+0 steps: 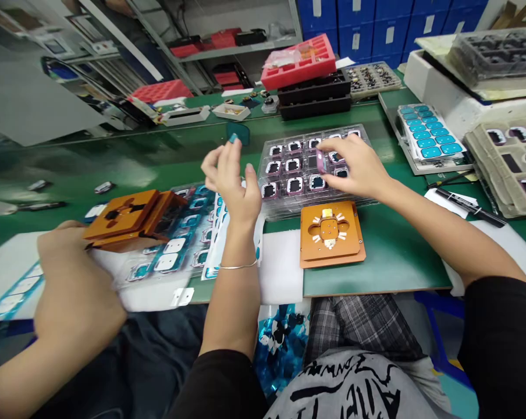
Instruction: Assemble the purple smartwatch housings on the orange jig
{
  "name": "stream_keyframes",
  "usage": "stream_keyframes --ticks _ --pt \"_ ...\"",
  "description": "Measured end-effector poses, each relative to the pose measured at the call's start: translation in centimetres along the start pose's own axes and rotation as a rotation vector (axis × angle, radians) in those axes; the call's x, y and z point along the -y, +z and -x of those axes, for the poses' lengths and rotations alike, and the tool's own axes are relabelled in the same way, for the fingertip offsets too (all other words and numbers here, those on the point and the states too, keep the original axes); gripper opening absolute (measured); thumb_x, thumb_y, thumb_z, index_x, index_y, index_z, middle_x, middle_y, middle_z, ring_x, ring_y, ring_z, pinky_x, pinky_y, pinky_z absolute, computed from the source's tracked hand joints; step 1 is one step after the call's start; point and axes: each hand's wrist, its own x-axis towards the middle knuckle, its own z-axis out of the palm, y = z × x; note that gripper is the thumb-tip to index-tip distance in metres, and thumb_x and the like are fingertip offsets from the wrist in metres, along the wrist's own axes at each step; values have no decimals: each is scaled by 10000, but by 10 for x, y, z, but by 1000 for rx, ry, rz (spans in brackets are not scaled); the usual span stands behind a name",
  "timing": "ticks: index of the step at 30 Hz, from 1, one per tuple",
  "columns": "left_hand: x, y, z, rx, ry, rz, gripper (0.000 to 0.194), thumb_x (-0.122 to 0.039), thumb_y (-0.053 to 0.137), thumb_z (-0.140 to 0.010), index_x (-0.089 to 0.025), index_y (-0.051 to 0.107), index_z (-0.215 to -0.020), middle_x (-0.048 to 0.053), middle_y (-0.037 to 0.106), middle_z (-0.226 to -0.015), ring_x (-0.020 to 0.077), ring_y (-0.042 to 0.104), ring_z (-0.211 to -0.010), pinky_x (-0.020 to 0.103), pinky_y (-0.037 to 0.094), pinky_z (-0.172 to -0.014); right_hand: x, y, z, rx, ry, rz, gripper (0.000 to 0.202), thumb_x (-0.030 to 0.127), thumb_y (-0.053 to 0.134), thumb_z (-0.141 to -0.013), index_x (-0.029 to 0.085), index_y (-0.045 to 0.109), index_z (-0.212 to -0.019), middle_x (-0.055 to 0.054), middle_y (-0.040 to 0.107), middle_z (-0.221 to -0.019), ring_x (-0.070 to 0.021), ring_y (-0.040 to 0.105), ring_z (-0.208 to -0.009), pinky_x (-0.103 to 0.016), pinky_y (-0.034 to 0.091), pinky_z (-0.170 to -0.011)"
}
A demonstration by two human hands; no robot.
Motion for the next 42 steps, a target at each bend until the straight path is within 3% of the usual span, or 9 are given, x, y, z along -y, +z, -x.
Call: stream_keyframes --ticks 3,6,9,12,16,21,25,31,42 --pt "6 9 1 22 111 155 502 -467 425 -993 -247 610 -1405 74 606 -1449 294 417 -1414 532 284 -1239 -29 24 -42 141 6 118 462 249 784 -749 227 697 -1202 -60 743 -1138 -321 614 -1012 -541 520 -937" --pt "12 12 0 145 86 346 529 -531 448 -984 -273 609 -1417 66 610 -1439 266 474 -1398 460 390 -1188 -38 39 -58 230 78 93 356 235 781 -764 198 734 -1115 -93 752 -1117 -340 614 -1063 -603 463 -1029" --pt "10 13 2 305 46 533 570 -569 498 -965 -298 574 -1461 64 554 -1511 274 451 -1448 443 429 -1160 -20 40 -49 124 179 -306 429 381 824 -743 203 688 -1109 -86 731 -1180 -297 633 -1092 -551 485 -1043" --pt "1 12 5 434 98 697 531 -579 603 -927 -333 636 -1396 50 597 -1475 271 454 -1446 486 364 -1223 7 35 -30 22 355 -803 581 566 888 -639 221 628 -1028 -40 719 -1060 -217 657 -999 -399 572 -903" --pt "-13 6 6 599 185 769 398 -546 652 -924 -331 739 -1247 61 697 -1337 266 519 -1382 547 355 -1226 28 23 -11 -49 487 -949 524 512 933 -600 201 598 -856 6 626 -866 -147 624 -835 -298 570 -754" --pt "-20 0 4 540 279 861 176 -287 655 -925 -334 823 -898 11 766 -1194 239 671 -1170 508 476 -1103 27 -4 -1 -53 511 -925 372 371 869 -689 189 586 -847 12 567 -875 -127 608 -812 -271 568 -707" --pt "-18 3 4 431 315 913 254 -136 638 -886 -305 818 -827 -5 802 -1019 196 724 -968 392 548 -914 31 -21 1 272 415 -897 307 199 797 -711 192 543 -884 23 591 -859 -103 607 -734 -237 534 -641" --pt "-18 4 4 497 391 870 208 -140 658 -864 -263 807 -789 14 803 -931 179 705 -843 352 549 -809 46 -19 3 691 282 -554 251 23 632 -763 177 575 -954 21 688 -829 -98 643 -714 -215 483 -628" --pt "-22 1 5 563 470 752 266 -46 552 -774 -199 630 -571 -16 766 -782 150 649 -769 343 528 -808 58 -10 2 821 25 -228 263 -61 667 -795 127 688 -978 14 681 -855 -86 583 -713 -234 413 -708"
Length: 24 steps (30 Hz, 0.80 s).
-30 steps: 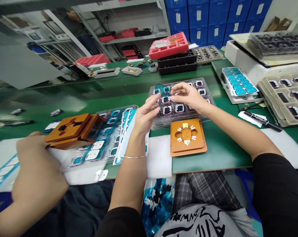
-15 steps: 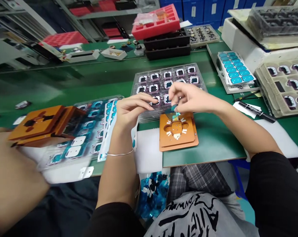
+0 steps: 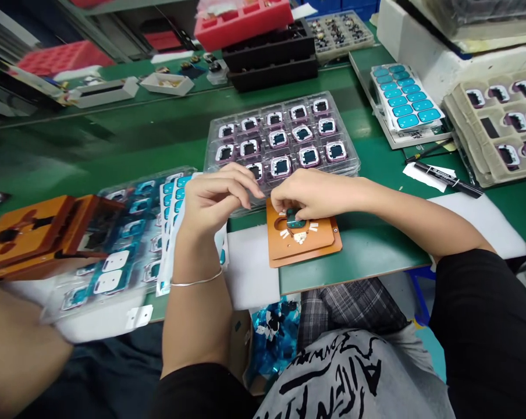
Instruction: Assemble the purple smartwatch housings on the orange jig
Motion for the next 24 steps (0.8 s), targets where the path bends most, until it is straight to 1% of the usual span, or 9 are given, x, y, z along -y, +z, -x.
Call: stream_keyframes --ticks 5,8,10,12,16,18,20,22,24 --pt "-2 0 0 21 -35 -26 260 -38 536 -763 -199 633 -583 -16 771 -811 143 640 -779 340 521 -820 -4 -1 1 -1 -43 -61 258 -21 673 -850 122 672 -1064 10 695 -898 -81 601 -712 -226 419 -705" --pt "-4 0 -1 22 -37 -38 257 -48 534 -767 -203 646 -594 -19 769 -799 142 635 -765 344 517 -819 -6 0 0 8 -47 -71 280 -17 674 -849 127 653 -1089 17 682 -882 -82 595 -695 -223 416 -690" --pt "-6 1 -2 44 -41 -43 267 -54 533 -773 -207 639 -581 -30 743 -718 138 609 -715 338 508 -790 -4 2 0 20 -56 -22 297 -38 669 -825 133 648 -1067 20 660 -866 -90 576 -705 -228 407 -693" --pt "-7 1 -2 74 -64 -49 280 -58 526 -772 -208 624 -558 -37 708 -640 140 579 -677 334 494 -749 -2 3 1 2 -66 60 305 -36 678 -807 136 643 -1056 -6 645 -919 -116 567 -775 -239 397 -708" --pt "-8 -1 -2 77 -99 -58 277 -52 518 -751 -205 605 -536 -33 692 -610 149 564 -677 336 469 -714 -1 4 3 -71 -40 216 224 80 698 -836 140 630 -1040 -62 591 -1032 -156 526 -835 -260 352 -676" --pt "-9 -2 -2 81 -86 -59 279 -47 520 -754 -206 611 -544 -32 699 -621 153 552 -688 341 462 -724 -6 5 2 -143 -56 231 148 155 681 -862 145 621 -998 -53 570 -994 -156 503 -804 -270 342 -677" --pt "-12 -2 -2 129 -51 -60 291 -42 519 -769 -214 636 -565 -34 715 -645 161 533 -715 346 458 -746 -15 7 -1 -278 -70 243 87 184 630 -880 150 607 -958 -48 562 -952 -167 499 -810 -289 353 -712" --pt "-19 1 -3 232 -14 -63 312 -41 505 -790 -232 705 -644 -34 753 -724 177 519 -774 350 456 -769 -27 9 -5 -431 -42 293 59 163 571 -870 156 594 -923 -55 571 -920 -193 507 -842 -319 370 -760" --pt "-28 5 -4 360 -6 -101 339 -60 498 -817 -248 779 -789 -23 790 -896 198 513 -867 369 449 -810 -39 7 -7 -563 24 332 82 145 530 -852 165 590 -904 -65 593 -907 -216 519 -865 -347 387 -797"
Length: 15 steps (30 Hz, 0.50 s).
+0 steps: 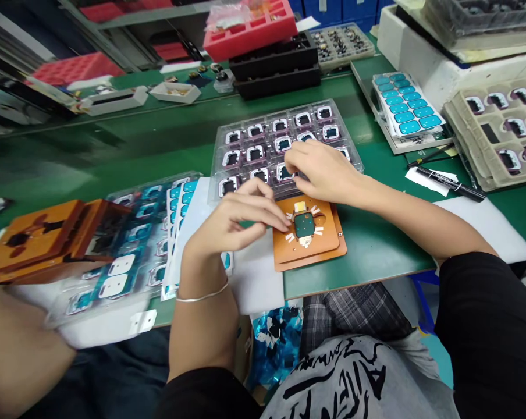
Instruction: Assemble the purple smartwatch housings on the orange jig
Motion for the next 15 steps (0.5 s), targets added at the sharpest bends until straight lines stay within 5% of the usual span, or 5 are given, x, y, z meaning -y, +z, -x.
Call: stream_keyframes --ticks 6,12,15 --pt "-17 15 -4 170 -54 -223 381 -114 485 -862 -274 819 -950 -9 767 -1081 244 473 -1011 421 348 -864 -19 -15 -6 -278 323 -44 133 120 508 -824 186 594 -900 -72 658 -966 -190 547 -776 -340 441 -785" --pt "-20 20 -4 184 -59 -265 393 -115 470 -867 -250 820 -982 21 767 -1078 253 461 -1029 420 350 -870 -3 -15 -20 20 38 119 199 197 489 -940 175 678 -997 -101 703 -1037 -269 585 -992 -407 436 -936" --pt "-20 20 -4 177 -76 -267 397 -88 482 -849 -249 819 -984 17 766 -1075 257 465 -1045 421 351 -877 -23 -19 -39 90 215 252 285 185 474 -954 136 705 -1114 -140 710 -1147 -309 577 -1085 -444 419 -998"
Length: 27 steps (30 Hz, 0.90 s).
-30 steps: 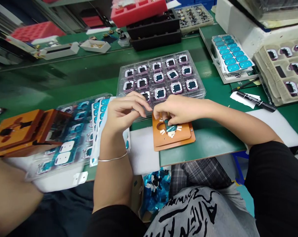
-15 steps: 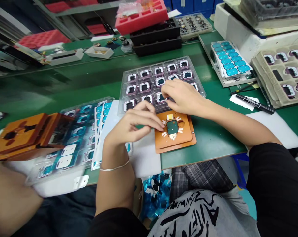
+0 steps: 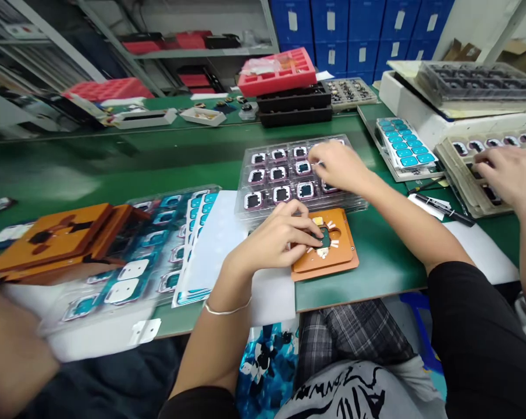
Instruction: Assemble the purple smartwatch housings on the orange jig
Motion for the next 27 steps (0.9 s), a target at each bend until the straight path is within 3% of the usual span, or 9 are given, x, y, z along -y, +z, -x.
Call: stream_keyframes --ticks 3,5,9,12,16,20,24,27 --pt "2 1 -1 -9 -14 31 414 -60 485 -837 -258 819 -981 -1 764 -1073 250 474 -1052 416 342 -885 -35 -4 -26 56 350 114 402 148 416 -975 98 662 -1289 -212 664 -1274 -378 524 -1243 -529 387 -1054" --pt "3 2 -2 4 -27 67 429 -46 492 -819 -263 818 -994 -10 762 -1068 243 478 -1050 409 337 -880 -52 -5 -36 130 424 133 421 183 418 -1007 101 625 -1364 -243 636 -1316 -410 474 -1318 -600 351 -1077" --pt "5 3 -4 24 -43 124 439 -26 518 -785 -259 814 -1010 -18 761 -1039 228 486 -1037 394 342 -878 -57 0 -36 169 346 126 349 252 474 -1039 126 673 -1296 -217 659 -1290 -378 463 -1346 -636 309 -1123" --pt "5 2 -5 18 -62 133 410 -32 549 -779 -258 820 -987 -19 761 -1018 224 499 -1040 394 359 -909 -52 4 -31 116 333 72 264 292 556 -1032 141 696 -1197 -139 701 -1191 -308 540 -1288 -568 397 -1111" --pt "7 5 -4 26 -116 148 414 -41 585 -746 -282 825 -982 -18 750 -1066 227 524 -1088 412 391 -1000 -51 3 -27 -7 305 -121 264 391 646 -1006 141 686 -1081 -58 710 -1065 -196 685 -1004 -425 559 -962" --pt "20 17 -4 29 -165 151 469 -76 595 -712 -354 818 -1017 -48 745 -1083 218 537 -1107 430 396 -1062 -38 -6 -15 -240 241 -348 356 478 578 -992 149 712 -1018 -88 733 -1006 -230 698 -964 -426 562 -944" --pt "41 24 -3 45 -124 171 302 -270 606 -854 -390 815 -1037 -9 732 -1076 233 519 -1110 430 403 -1057 -11 -11 19 -342 117 -587 526 681 529 -894 221 761 -1000 -110 738 -1104 -296 703 -1045 -445 565 -946" --pt "48 25 -2 63 -114 169 270 -466 589 -928 -386 809 -1063 17 719 -1095 250 500 -1125 435 393 -1055 5 0 55 -264 111 -761 551 773 535 -837 284 773 -925 -55 710 -889 -255 705 -735 -410 571 -677"
